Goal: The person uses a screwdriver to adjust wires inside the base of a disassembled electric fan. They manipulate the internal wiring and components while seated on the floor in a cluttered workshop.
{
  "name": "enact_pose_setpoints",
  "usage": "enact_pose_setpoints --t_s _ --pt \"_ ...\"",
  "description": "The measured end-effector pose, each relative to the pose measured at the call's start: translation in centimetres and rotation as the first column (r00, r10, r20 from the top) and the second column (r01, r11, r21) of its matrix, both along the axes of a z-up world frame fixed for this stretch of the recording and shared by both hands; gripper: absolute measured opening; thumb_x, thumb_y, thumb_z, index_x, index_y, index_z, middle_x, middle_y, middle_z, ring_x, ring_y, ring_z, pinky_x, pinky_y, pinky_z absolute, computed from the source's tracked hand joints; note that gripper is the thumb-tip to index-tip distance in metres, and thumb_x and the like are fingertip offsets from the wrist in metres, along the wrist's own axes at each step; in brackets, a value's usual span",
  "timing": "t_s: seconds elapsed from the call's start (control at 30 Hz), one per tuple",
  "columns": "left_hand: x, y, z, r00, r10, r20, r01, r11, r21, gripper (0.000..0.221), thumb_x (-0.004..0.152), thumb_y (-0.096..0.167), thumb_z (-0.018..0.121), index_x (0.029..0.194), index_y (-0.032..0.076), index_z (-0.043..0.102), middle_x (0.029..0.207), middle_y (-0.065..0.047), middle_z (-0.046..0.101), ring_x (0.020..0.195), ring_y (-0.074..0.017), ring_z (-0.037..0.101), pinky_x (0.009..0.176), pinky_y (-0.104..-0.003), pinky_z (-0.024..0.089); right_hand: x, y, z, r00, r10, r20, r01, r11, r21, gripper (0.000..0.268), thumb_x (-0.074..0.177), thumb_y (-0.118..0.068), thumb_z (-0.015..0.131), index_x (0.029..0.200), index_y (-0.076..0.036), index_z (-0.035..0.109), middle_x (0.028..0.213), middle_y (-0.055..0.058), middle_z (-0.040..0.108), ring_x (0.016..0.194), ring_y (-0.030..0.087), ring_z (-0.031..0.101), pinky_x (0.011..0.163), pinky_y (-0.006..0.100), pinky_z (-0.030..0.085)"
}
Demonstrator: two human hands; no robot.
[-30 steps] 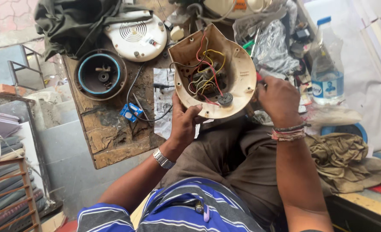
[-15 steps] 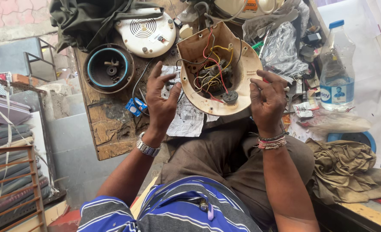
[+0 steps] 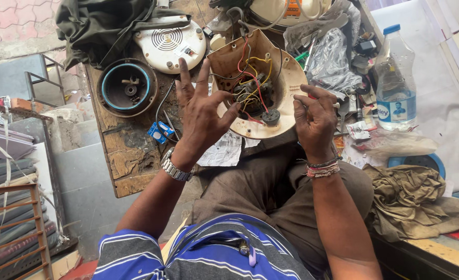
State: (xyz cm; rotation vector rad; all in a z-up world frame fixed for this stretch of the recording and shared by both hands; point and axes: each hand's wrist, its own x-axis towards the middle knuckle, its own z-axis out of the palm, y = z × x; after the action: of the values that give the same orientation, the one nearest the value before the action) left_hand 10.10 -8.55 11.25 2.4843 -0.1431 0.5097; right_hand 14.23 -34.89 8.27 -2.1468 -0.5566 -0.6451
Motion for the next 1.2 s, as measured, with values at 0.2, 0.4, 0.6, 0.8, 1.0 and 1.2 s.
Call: enact_pose_setpoints --t_s 0.2,0.4,0.6,0.8,1.0,1.2 --pt "0.3 -0.4 -0.4 0.998 0.009 -0.065 0.001 0.988 0.155 0.031 0.085 0.041 0.085 0.08 0.012 0.075 0.169 -0.025 0.018 0.151 -0.0491 -0.016 0.117 -0.074 -0.009 0.1 0.0 0.0 1.0 0.007 -0.007 -0.007 1.0 0.006 0.01 0.099 -0.007 0.075 0.109 -0.004 0.075 0.127 0.01 0.069 0.121 0.028 0.061 0.103 0.039 0.053" --pt "0.7 -0.4 -1.1 0.998 -0.006 0.068 -0.002 0.994 0.113 0.014 0.089 0.03 0.084 0.084 0.019 0.078 0.173 -0.015 0.021 0.157 -0.0432 -0.013 0.124 -0.07 -0.009 0.0 0.0 0.2 1.0 0.0 -0.012 0.0 1.0 -0.011 0.01 0.099 -0.007 0.075 0.109 -0.004 0.076 0.127 0.01 0.07 0.122 0.028 0.061 0.104 0.04 0.053" --pt "1.7 -1.8 0.5 0.964 -0.211 0.163 0.181 0.967 0.176 0.022 0.092 0.019 0.081 0.074 0.014 0.068 0.163 -0.015 0.04 0.156 -0.0393 0.006 0.125 -0.064 -0.003 -0.1 0.1 0.6 0.998 0.018 -0.054 -0.016 0.999 0.029 0.01 0.1 -0.007 0.074 0.109 -0.003 0.075 0.128 0.011 0.069 0.124 0.029 0.061 0.103 0.039 0.055" --pt "1.0 -2.4 2.4 0.935 -0.35 0.054 0.328 0.913 0.244 0.011 0.098 0.015 0.072 0.091 0.01 0.067 0.083 -0.004 0.066 0.092 -0.0213 0.063 0.113 -0.051 0.039 -0.2 0.1 0.7 0.997 0.018 -0.068 -0.015 0.999 0.042 0.011 0.099 -0.006 0.074 0.109 -0.003 0.076 0.127 0.011 0.069 0.12 0.028 0.062 0.101 0.038 0.055" --pt "0.1 -0.4 3.4 0.943 -0.304 -0.135 0.309 0.951 0.016 0.012 0.1 0.017 0.072 0.096 0.005 0.071 0.081 -0.007 0.07 0.065 -0.0193 0.067 0.062 -0.035 0.054 -0.1 -0.1 0.5 0.996 0.029 -0.088 -0.024 0.999 0.048 0.011 0.1 -0.006 0.074 0.11 -0.004 0.075 0.128 0.011 0.068 0.119 0.027 0.062 0.1 0.037 0.055" --pt "-3.0 1.8 4.4 0.944 -0.277 -0.182 0.243 0.952 -0.185 0.014 0.09 0.009 0.076 0.101 0.001 0.075 0.088 -0.011 0.072 0.076 -0.0231 0.07 0.068 -0.037 0.055 0.0 -0.2 0.4 0.997 0.028 -0.078 -0.026 0.999 0.033 0.011 0.1 -0.007 0.075 0.11 -0.005 0.076 0.129 0.01 0.068 0.119 0.027 0.061 0.099 0.037 0.055"
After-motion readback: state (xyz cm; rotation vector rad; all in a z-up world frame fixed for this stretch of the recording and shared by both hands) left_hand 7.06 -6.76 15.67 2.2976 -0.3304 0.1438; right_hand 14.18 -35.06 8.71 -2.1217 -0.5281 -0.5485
